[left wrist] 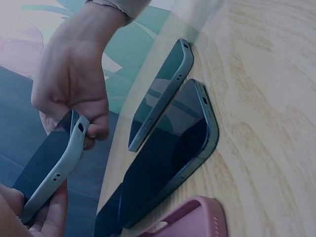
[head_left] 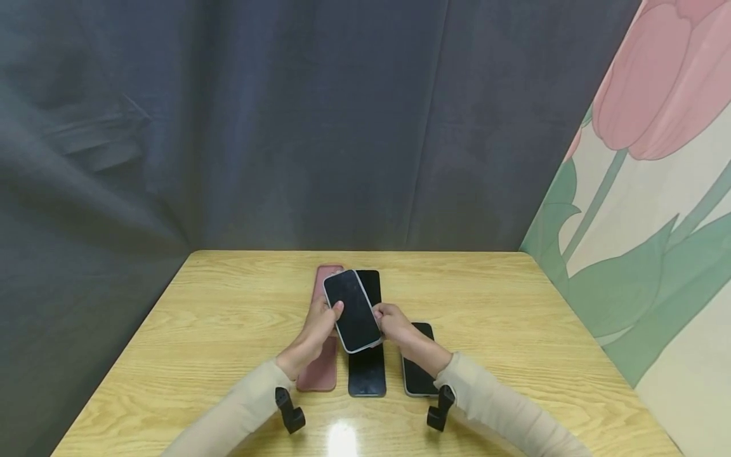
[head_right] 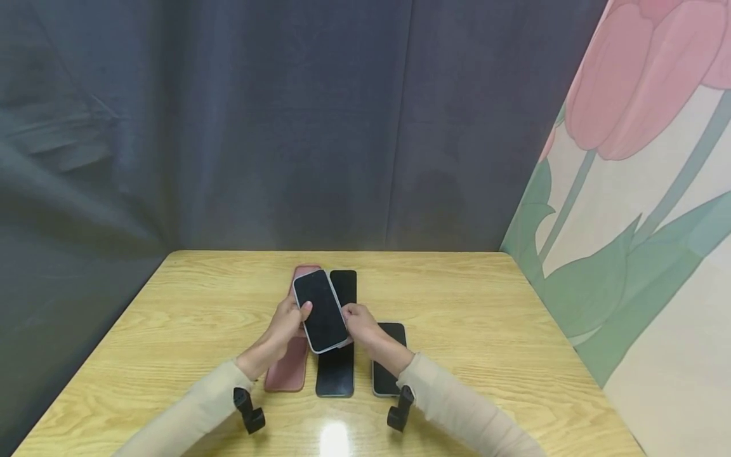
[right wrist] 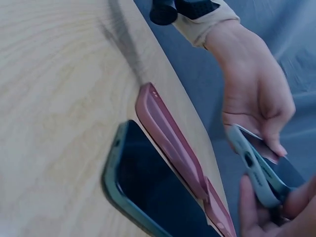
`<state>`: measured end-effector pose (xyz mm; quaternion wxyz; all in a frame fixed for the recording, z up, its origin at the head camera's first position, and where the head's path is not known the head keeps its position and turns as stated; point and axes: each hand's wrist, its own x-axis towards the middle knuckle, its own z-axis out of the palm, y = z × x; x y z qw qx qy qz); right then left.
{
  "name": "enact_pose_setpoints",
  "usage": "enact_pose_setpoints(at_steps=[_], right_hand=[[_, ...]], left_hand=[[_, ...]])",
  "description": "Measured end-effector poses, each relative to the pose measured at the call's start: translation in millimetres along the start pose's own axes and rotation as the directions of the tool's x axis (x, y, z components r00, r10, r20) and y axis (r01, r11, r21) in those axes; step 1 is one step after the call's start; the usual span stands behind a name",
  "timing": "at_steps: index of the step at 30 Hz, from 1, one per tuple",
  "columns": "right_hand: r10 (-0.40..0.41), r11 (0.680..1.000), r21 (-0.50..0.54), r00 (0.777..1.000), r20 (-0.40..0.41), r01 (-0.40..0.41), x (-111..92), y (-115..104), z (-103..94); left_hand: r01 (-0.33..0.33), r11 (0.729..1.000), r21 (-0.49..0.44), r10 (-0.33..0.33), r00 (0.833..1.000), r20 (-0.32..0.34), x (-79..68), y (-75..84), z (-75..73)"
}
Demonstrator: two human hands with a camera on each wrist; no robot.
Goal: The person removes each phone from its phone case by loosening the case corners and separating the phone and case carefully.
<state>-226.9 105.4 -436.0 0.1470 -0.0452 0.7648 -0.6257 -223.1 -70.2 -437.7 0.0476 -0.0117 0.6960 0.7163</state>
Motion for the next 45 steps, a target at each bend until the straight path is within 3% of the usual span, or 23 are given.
enact_pose_setpoints(at_steps=[7,11,18,22,27,45], right_hand=[[0.018,1.0,-0.003,0.979,0.204,-0.018,-1,0,-14.3],[0.029,0.999,-0.027,0.964,0.263,-0.023,-1,-1,-20.6],[0.038,0.996,-0.083,0.979,0.198,-0.022,-2,-1,-21.0],[-0.024,0.998,-0.064,0.996,0.083,0.029,-3,-1,-18.1],[-0.091,0.995,-0.039,0.996,-0.027,0.09,-3,-2,-14.5],[-0.012,0.996,-0.086,0.999,0.041,0.016,-5,-5,-12.5]], left_hand=[[0.025,0.999,0.022,-0.025,1.0,-0.013,1.5,-6.3,-2.2],[0.04,0.998,0.046,-0.038,0.999,-0.032,1.4,-8.1,-1.4],[0.048,0.997,0.055,-0.046,0.998,-0.037,1.4,-8.3,-1.5],[0.054,0.996,0.07,-0.052,0.998,-0.033,1.6,-10.0,-1.8],[0.061,0.994,0.089,-0.059,0.998,-0.027,1.6,-12.5,-1.9],[0.064,0.987,0.15,-0.058,0.997,-0.045,-4.2,-13.4,1.6]])
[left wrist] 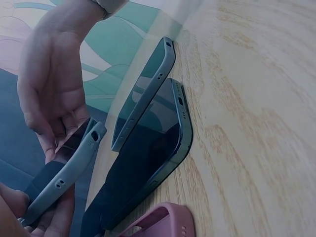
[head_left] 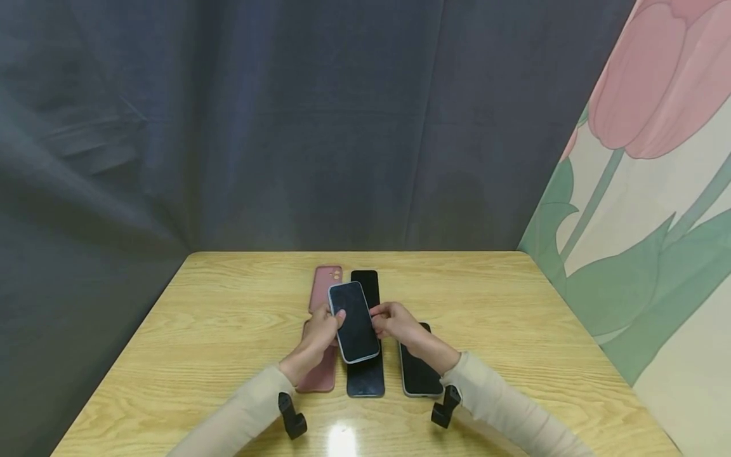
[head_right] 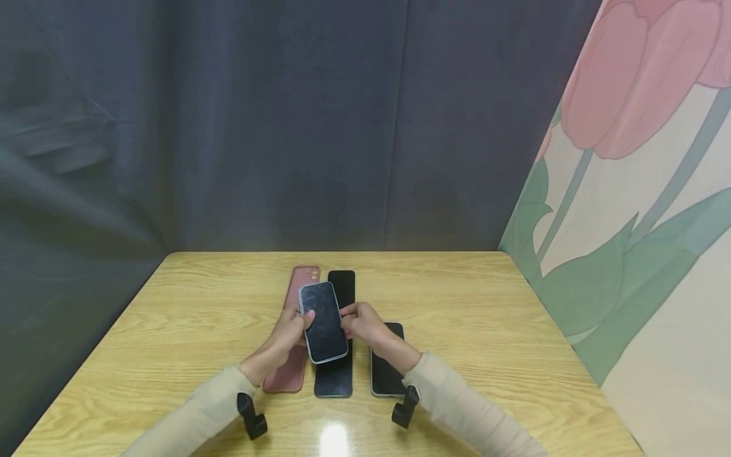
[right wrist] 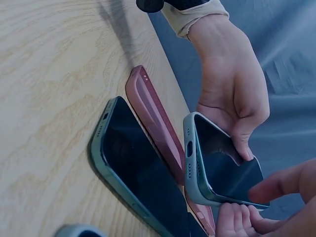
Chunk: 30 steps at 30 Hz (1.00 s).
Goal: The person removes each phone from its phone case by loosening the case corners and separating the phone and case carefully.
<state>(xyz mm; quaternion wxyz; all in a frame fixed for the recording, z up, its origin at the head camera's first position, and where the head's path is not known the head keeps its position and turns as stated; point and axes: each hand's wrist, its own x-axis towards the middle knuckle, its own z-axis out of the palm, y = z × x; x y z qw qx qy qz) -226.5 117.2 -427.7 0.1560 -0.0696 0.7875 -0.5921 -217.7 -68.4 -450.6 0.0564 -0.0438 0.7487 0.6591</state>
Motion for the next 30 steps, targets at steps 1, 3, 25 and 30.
enact_pose_setpoints(at_steps=[1,3,25,30], right_hand=[[0.007,1.0,0.001,1.0,-0.003,-0.007,1,0,0.5],[0.017,1.0,0.004,1.0,-0.008,-0.017,1,0,1.3],[0.059,0.994,0.095,0.998,-0.007,-0.058,10,0,-8.2],[0.064,0.99,0.128,0.998,0.009,-0.065,9,-2,-11.3]], left_hand=[[0.002,1.0,0.001,-0.002,1.0,0.001,-0.1,0.2,0.0],[0.007,1.0,0.01,-0.007,1.0,-0.002,0.5,0.3,0.2],[0.016,1.0,0.01,-0.015,0.999,-0.028,1.1,-0.1,0.0],[0.03,1.0,-0.008,-0.03,1.0,-0.006,2.0,-0.4,0.0]])
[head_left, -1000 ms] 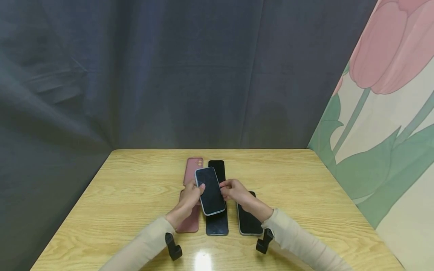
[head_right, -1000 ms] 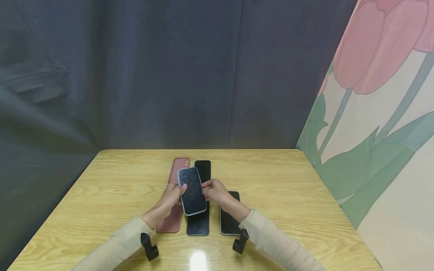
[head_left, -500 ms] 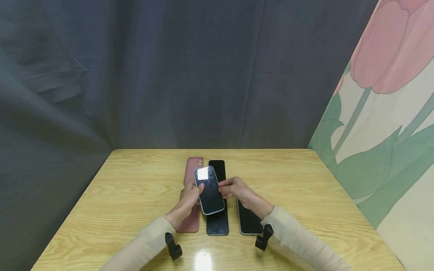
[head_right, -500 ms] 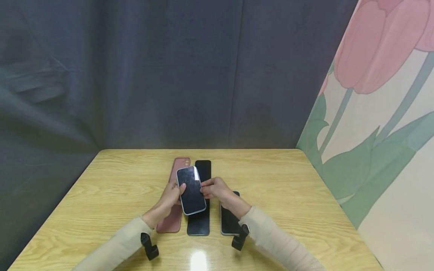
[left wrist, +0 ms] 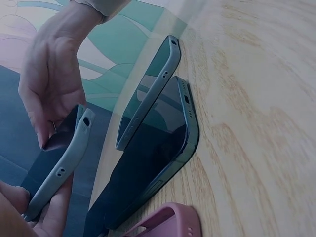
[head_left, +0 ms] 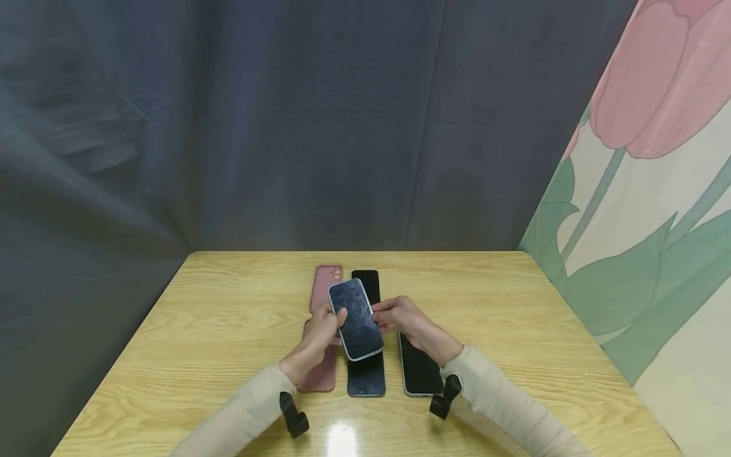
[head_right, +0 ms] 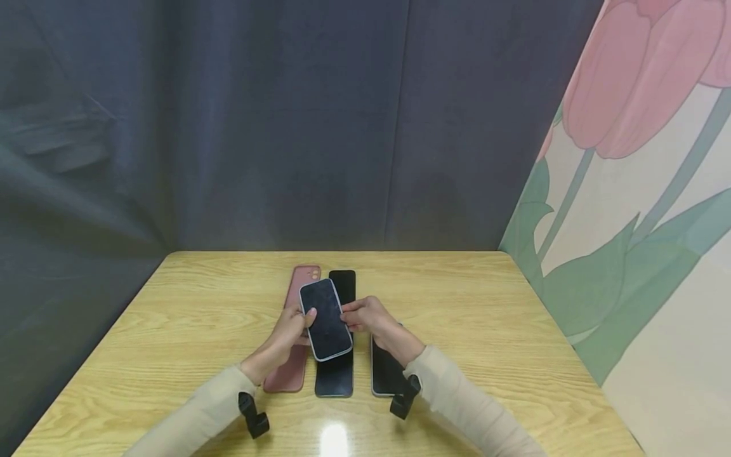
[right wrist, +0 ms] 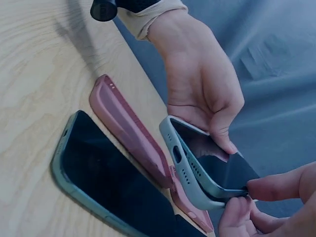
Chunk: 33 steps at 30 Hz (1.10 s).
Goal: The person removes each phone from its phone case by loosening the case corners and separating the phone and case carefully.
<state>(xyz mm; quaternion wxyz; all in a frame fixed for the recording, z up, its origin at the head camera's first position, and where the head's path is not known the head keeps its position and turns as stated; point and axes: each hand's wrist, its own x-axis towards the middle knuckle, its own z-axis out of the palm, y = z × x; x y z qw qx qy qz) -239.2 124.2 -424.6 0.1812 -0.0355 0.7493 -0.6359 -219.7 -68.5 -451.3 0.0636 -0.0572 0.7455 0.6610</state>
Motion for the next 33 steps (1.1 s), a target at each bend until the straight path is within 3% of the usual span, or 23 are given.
enact_pose_setpoints(at_steps=[10,19,33], right_hand=[[0.016,0.998,0.052,0.999,0.041,-0.018,-1,-6,-3.7],[0.005,0.998,0.055,0.999,0.04,-0.007,-1,-5,-5.6],[-0.039,0.996,0.076,0.999,0.02,0.037,-4,-6,-5.5]], left_hand=[[-0.004,0.997,-0.083,0.011,0.996,0.084,0.0,-0.4,-3.0],[-0.014,0.993,-0.113,0.037,0.978,0.204,3.2,1.1,-12.2],[-0.051,0.986,-0.159,0.073,0.988,0.134,5.1,0.8,-10.6]])
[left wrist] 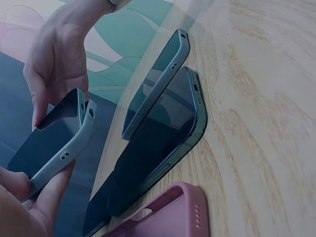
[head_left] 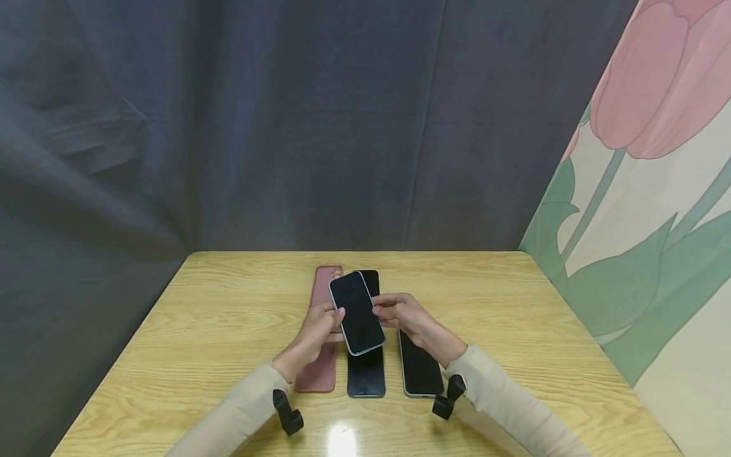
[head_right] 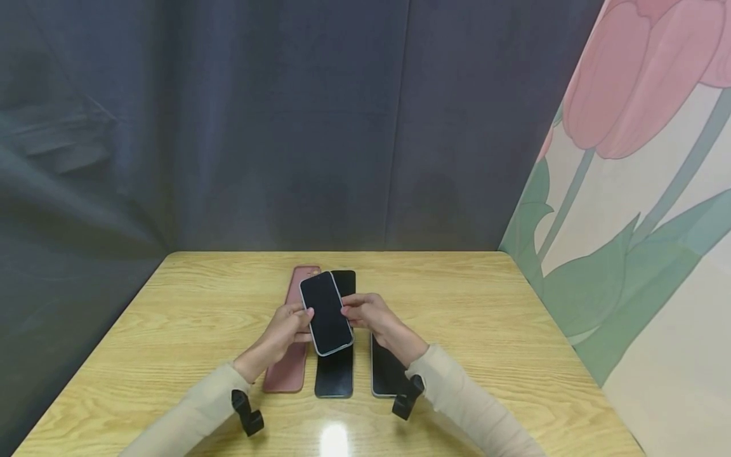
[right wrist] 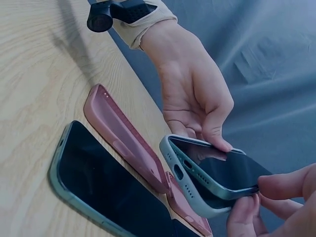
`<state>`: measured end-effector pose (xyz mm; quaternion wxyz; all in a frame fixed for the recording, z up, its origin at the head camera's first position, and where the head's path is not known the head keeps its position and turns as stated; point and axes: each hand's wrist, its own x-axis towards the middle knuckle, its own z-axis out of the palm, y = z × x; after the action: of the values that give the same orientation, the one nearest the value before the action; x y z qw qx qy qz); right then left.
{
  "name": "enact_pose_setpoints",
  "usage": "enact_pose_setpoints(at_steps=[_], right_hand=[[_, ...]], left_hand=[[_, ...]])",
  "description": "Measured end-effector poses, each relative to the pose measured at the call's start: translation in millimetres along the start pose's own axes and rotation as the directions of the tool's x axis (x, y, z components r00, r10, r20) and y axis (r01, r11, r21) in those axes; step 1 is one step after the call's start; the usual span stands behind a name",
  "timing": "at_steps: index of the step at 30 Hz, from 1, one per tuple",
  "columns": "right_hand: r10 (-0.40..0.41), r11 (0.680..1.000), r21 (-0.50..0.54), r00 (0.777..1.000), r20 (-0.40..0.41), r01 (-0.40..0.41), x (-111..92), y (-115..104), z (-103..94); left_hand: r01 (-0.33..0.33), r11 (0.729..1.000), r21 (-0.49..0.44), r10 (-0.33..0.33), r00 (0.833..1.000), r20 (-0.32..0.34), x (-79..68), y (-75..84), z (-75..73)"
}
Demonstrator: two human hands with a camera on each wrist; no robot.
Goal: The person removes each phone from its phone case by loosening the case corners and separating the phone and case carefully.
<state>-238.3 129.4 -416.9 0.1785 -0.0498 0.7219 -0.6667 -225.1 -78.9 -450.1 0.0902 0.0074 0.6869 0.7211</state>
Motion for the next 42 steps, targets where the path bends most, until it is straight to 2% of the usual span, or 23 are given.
enact_pose_setpoints(at_steps=[9,17,25,28,32,42], right_hand=[[-0.01,1.0,-0.015,1.0,0.026,0.01,-1,-1,-3.9],[-0.067,0.993,-0.091,0.996,0.064,0.073,-3,-4,-3.9],[-0.073,0.992,-0.106,0.997,0.009,0.074,-4,-4,-3.6],[-0.071,0.992,-0.106,0.997,0.013,0.072,-4,-3,-6.0],[-0.075,0.993,-0.094,0.997,0.011,0.075,-2,-3,-11.8],[-0.048,0.995,-0.09,0.997,-0.064,0.042,1,-3,-35.4]], left_hand=[[-0.012,1.0,-0.01,0.011,0.999,-0.037,-1.7,0.8,0.3],[0.0,1.0,-0.027,-0.001,0.999,-0.036,-0.8,-0.1,-2.0],[-0.004,1.0,-0.023,0.004,1.0,-0.005,1.6,-2.1,-4.2],[0.0,1.0,-0.029,0.0,1.0,0.01,2.1,-3.1,-5.0],[0.024,1.0,-0.019,-0.024,1.0,-0.006,1.9,-2.4,-6.1],[0.053,0.999,0.004,-0.053,0.997,-0.053,1.8,-1.2,-7.6]])
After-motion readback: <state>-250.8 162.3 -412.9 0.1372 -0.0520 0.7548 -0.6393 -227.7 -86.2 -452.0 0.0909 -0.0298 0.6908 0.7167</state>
